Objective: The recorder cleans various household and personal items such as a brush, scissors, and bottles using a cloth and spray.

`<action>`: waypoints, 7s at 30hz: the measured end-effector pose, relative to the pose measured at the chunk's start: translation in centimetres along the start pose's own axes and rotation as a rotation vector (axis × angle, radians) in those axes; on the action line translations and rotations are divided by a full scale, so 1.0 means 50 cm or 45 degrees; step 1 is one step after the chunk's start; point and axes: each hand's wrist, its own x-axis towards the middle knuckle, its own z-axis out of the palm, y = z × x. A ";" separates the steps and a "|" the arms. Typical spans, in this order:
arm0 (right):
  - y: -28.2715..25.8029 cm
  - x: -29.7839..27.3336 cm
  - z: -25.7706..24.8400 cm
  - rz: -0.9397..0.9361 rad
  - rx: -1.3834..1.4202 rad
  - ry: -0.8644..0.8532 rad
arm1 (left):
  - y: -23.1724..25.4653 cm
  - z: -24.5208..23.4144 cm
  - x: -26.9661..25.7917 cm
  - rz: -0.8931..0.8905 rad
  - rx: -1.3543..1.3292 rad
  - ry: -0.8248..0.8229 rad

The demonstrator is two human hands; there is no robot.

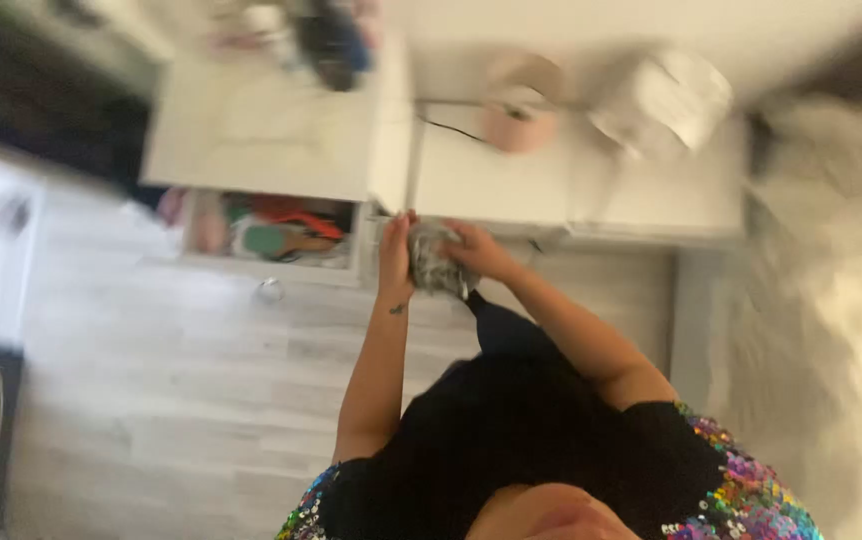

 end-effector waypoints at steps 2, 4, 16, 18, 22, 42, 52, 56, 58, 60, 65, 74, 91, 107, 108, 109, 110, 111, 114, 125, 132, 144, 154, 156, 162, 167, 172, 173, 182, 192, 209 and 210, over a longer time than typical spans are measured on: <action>-0.024 -0.097 -0.055 0.049 0.027 0.239 | -0.026 0.083 -0.040 -0.116 0.138 -0.243; -0.038 -0.173 -0.114 0.086 0.037 0.492 | -0.043 0.171 -0.064 -0.217 0.263 -0.512; 0.033 -0.672 -0.360 0.037 0.104 1.572 | -0.340 0.606 -0.240 0.428 1.201 -1.611; 0.065 -0.758 -0.378 0.022 0.113 1.725 | -0.438 0.650 -0.280 0.373 0.984 -1.608; 0.105 -0.929 -0.435 -0.018 0.157 1.897 | -0.640 0.750 -0.383 0.205 0.955 -1.422; 0.600 -1.429 -0.575 0.389 0.876 2.667 | -1.061 1.042 -0.730 -1.813 0.295 -1.270; 1.015 -1.502 -0.644 1.624 0.456 2.626 | -1.182 1.197 -0.632 -2.039 0.027 -1.356; 1.010 -1.509 -0.722 1.905 0.513 2.407 | -1.227 1.251 -0.583 -1.939 0.265 -1.404; 1.096 -1.512 -0.725 1.923 0.589 2.400 | -1.252 1.273 -0.560 -1.997 0.243 -1.372; 1.272 -1.524 -0.685 1.738 0.443 2.359 | -1.277 1.287 -0.545 -1.889 0.307 -1.440; 1.036 -1.473 -0.762 0.229 1.633 2.418 | -1.320 1.354 -0.570 -1.925 0.350 -1.515; 0.606 -1.430 -0.873 0.261 0.803 2.002 | -1.193 1.567 -0.838 0.399 0.602 -2.546; 0.315 -1.514 -0.969 0.590 0.096 2.060 | -1.284 1.649 -0.866 -0.582 0.186 -1.975; 0.313 -1.561 -0.978 0.539 0.096 1.983 | -1.191 1.581 -0.848 -0.756 0.463 -2.625; 0.319 -1.553 -0.977 0.574 -0.055 1.983 | -1.183 1.582 -0.849 -0.747 0.310 -2.602; 0.302 -1.554 -0.981 0.574 -0.049 1.988 | -1.228 1.571 -0.832 -0.751 0.315 -2.605; 0.285 -1.554 -0.985 0.550 -0.145 1.970 | -1.272 1.559 -0.813 -0.507 0.366 -2.542; 0.268 -1.552 -0.991 0.523 -0.241 1.944 | -1.313 1.547 -0.790 -0.262 0.415 -2.460; 0.200 -1.597 -1.001 0.738 0.554 1.939 | -1.501 1.541 -0.681 0.526 0.636 -2.305; 0.305 -1.567 -1.074 -0.443 0.225 2.744 | -1.143 1.616 -0.879 -0.786 0.568 -2.613; 0.226 -1.554 -1.067 -0.772 0.422 2.746 | -1.081 1.615 -0.862 -0.724 0.345 -2.874; 0.066 -1.522 -1.058 -0.884 0.778 2.395 | -1.226 1.538 -0.690 -0.719 0.377 -1.964; 0.147 -1.420 -0.993 -0.470 -1.033 1.944 | -0.817 1.528 -0.807 0.344 0.319 -2.155; 0.139 -1.411 -0.980 -0.337 -0.349 1.857 | -0.742 1.517 -0.829 0.738 0.316 -2.177; 0.076 -1.350 -0.899 -0.055 0.431 1.303 | -0.642 1.416 -0.773 0.424 0.677 -1.851; 0.095 -1.267 -0.869 -0.267 0.236 0.850 | -0.774 1.267 -0.570 0.233 0.463 -1.540; 0.067 -1.115 -0.819 -0.561 0.551 0.594 | -0.645 1.116 -0.511 -0.151 -0.036 -1.110; 0.071 -1.081 -0.811 -0.600 0.607 0.741 | -0.613 1.092 -0.510 -0.217 -0.210 -1.037; -0.012 -0.740 -0.666 -0.683 0.798 0.987 | -0.432 0.889 -0.546 0.676 0.549 -0.701; -0.187 -0.379 -0.332 -0.809 1.065 0.413 | -0.145 0.529 -0.460 0.793 1.225 -0.040; -0.199 0.003 0.107 -0.397 0.427 -0.529 | -0.097 0.024 -0.316 0.949 1.436 0.827; -0.192 0.032 0.117 -0.375 0.369 -0.534 | -0.077 0.030 -0.317 0.821 1.269 0.884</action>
